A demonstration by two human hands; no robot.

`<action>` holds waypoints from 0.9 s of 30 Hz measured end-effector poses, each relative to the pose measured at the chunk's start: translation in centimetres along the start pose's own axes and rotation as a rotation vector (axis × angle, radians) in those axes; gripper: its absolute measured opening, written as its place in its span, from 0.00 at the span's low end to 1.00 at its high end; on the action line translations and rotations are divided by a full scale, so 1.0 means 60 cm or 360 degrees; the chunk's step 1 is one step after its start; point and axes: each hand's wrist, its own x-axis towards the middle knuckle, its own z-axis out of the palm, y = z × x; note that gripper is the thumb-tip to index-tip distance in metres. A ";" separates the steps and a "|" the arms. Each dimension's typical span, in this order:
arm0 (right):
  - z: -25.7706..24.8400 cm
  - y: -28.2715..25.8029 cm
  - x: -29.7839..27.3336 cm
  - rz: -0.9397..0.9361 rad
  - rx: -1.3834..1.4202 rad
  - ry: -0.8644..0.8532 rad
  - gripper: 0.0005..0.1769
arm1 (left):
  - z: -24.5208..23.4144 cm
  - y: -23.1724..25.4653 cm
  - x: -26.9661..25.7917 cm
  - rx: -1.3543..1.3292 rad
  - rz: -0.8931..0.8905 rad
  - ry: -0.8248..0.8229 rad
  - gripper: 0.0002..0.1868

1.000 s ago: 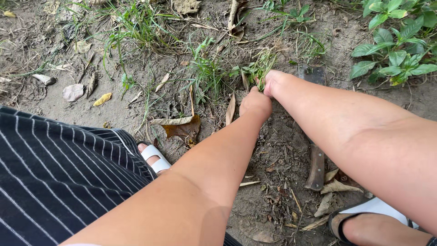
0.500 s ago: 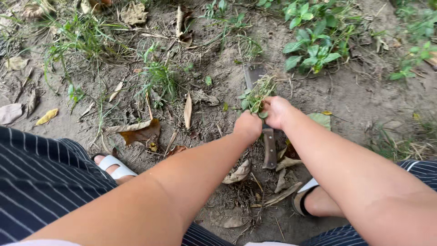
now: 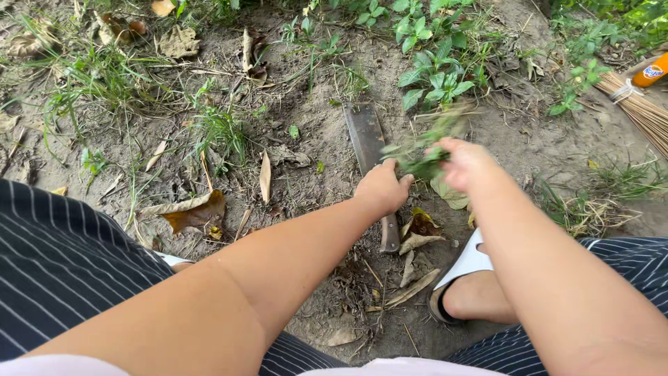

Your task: The person clears weeds from the soil by hand and with a large knife, pulling up roots and using the blade to loosen the dirt and cut through vegetation.

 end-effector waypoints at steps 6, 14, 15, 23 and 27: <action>-0.171 -0.140 0.028 -0.0507 0.0551 0.0537 0.17 | -0.012 -0.051 0.010 0.0018 -0.0040 0.0031 0.29; -0.039 -0.025 -0.083 -0.0668 -0.0075 0.0974 0.30 | -0.055 -0.161 0.003 0.0056 -0.0164 0.0486 0.24; -0.003 0.013 -0.108 -0.0629 -0.0286 0.1048 0.31 | -0.063 -0.174 0.002 0.0062 -0.0174 0.0490 0.24; 0.168 0.221 -0.260 -0.0086 -0.2169 0.0837 0.45 | -0.233 -0.272 0.013 0.1710 -0.0084 0.0281 0.33; 0.151 0.231 -0.217 -0.0171 -0.2513 0.0609 0.40 | -0.323 -0.311 0.020 0.2043 -0.0199 0.0096 0.29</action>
